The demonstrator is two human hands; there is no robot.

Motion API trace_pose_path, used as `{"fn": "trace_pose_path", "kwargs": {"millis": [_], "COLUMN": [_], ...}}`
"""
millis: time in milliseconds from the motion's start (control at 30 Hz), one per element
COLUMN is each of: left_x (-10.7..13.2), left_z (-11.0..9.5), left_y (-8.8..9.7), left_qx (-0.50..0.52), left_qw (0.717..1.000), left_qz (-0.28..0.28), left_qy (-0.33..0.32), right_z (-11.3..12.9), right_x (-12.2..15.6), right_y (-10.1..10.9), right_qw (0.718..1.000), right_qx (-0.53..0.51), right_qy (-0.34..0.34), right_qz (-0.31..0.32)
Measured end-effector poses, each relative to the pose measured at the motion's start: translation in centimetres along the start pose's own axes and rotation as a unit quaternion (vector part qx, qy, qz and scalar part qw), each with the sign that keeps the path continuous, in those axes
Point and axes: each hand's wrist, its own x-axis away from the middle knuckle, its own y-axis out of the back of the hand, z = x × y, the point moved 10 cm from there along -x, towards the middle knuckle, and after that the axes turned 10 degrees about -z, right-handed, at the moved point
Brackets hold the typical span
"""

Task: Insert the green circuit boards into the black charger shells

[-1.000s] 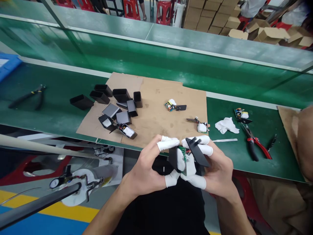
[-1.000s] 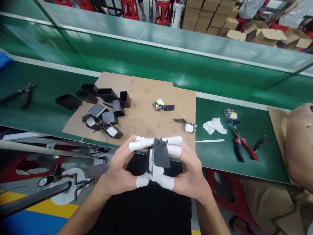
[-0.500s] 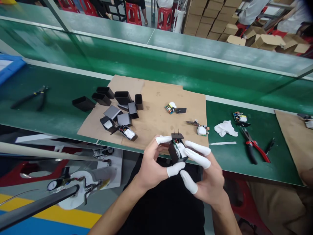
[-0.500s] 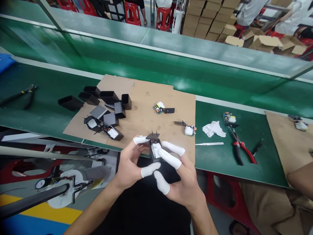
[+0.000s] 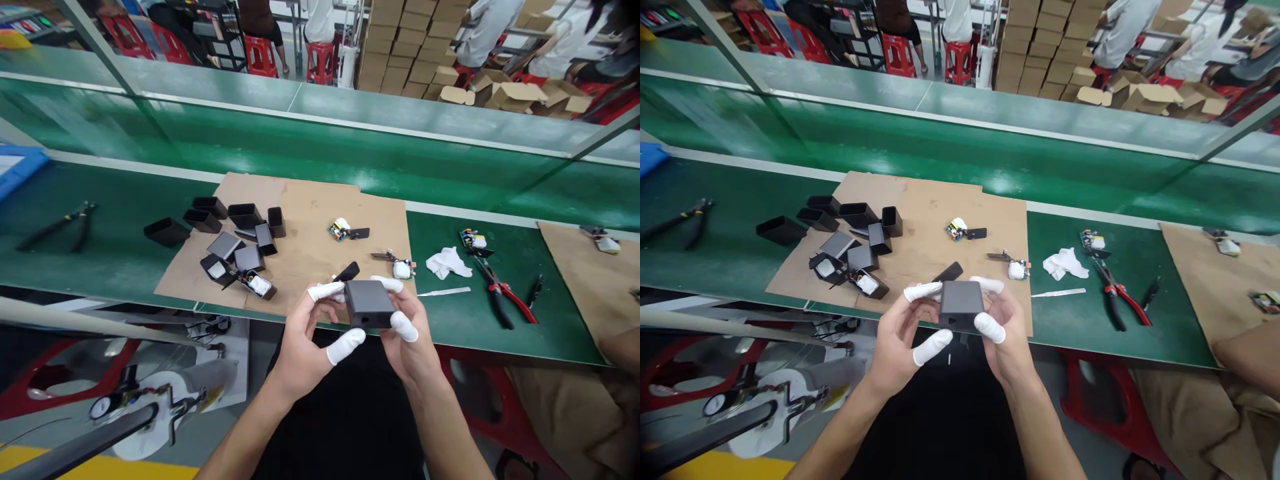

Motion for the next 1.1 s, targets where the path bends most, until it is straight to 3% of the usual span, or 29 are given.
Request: {"fn": "trace_pose_path", "kwargs": {"millis": [200, 467, 633, 867, 1100], "left_x": [-0.2, -0.1, -0.5, -1.9, -1.9], "left_z": [2.1, 4.9, 5.0, 4.8, 4.7], "left_y": [-0.2, -0.6, -1.4, -1.9, -1.7], "left_qx": [0.028, 0.111, 0.150, 0.159, 0.146], "left_qw": [0.993, 0.962, 0.951, 0.947, 0.950], "left_qz": [-0.036, -0.061, -0.046, -0.027, -0.020], "left_qy": [0.106, 0.240, 0.266, 0.279, 0.277], "right_z": [-1.1, -2.7, -2.9, -3.7, -3.7], "right_x": [-0.1, 0.3, 1.1, 3.6, 3.8], "right_y": [-0.5, -0.1, -0.9, -1.4, -1.9], "right_qw": [0.998, 0.992, 0.988, 0.971, 0.984], "right_qx": [0.001, -0.063, -0.098, -0.125, -0.074], "right_qy": [-0.048, -0.085, -0.090, -0.118, -0.080], "right_qz": [-0.033, -0.068, -0.080, -0.165, -0.139]}}
